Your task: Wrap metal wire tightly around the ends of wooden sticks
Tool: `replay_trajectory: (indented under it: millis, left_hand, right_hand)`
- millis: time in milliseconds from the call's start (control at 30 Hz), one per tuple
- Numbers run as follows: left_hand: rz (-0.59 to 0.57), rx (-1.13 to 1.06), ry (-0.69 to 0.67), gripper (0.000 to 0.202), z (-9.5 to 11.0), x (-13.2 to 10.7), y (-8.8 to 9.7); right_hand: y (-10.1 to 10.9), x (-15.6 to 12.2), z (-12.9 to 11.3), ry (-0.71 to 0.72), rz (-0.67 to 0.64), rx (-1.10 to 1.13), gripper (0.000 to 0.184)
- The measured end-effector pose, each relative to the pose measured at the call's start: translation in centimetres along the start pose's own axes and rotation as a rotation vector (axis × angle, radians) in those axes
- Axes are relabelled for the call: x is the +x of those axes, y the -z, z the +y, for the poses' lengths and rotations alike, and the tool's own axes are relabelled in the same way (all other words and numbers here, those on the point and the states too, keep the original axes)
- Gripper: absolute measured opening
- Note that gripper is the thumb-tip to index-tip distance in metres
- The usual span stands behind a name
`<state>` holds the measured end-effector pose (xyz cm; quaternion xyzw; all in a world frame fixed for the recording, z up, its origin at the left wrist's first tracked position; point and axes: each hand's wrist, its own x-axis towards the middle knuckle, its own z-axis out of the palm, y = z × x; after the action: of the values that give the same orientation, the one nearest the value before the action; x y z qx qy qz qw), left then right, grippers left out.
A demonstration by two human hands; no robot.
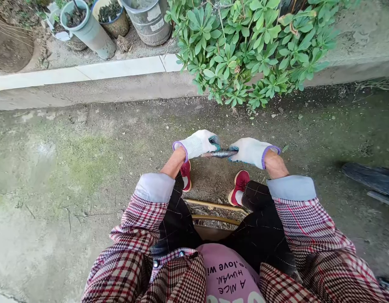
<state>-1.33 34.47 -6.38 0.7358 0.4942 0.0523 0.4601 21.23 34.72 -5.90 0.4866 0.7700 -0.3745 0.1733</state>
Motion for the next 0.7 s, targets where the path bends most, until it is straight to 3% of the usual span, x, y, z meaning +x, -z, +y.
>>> replay_trajectory:
  millis: [167,400,567,700]
  left_hand:
    - [0.092,-0.107,0.064,0.017,-0.1,0.1,0.1]
    - [0.046,-0.23,0.225,0.012,0.5,-0.5,0.4]
    - [0.059,-0.538,0.354,0.019,0.9,0.1,-0.2]
    - [0.075,-0.807,0.412,0.007,1.3,0.5,-0.3]
  right_hand:
    - [0.8,-0.7,-0.9,-0.107,0.037,-0.151,0.026]
    - [0.9,-0.5,-1.0,-0.154,0.033,-0.21,0.031]
    - [0.7,-0.1,-0.8,-0.194,0.14,-0.203,0.029]
    - [1.1,-0.4,-0.6,-0.228,0.243,-0.165,0.029]
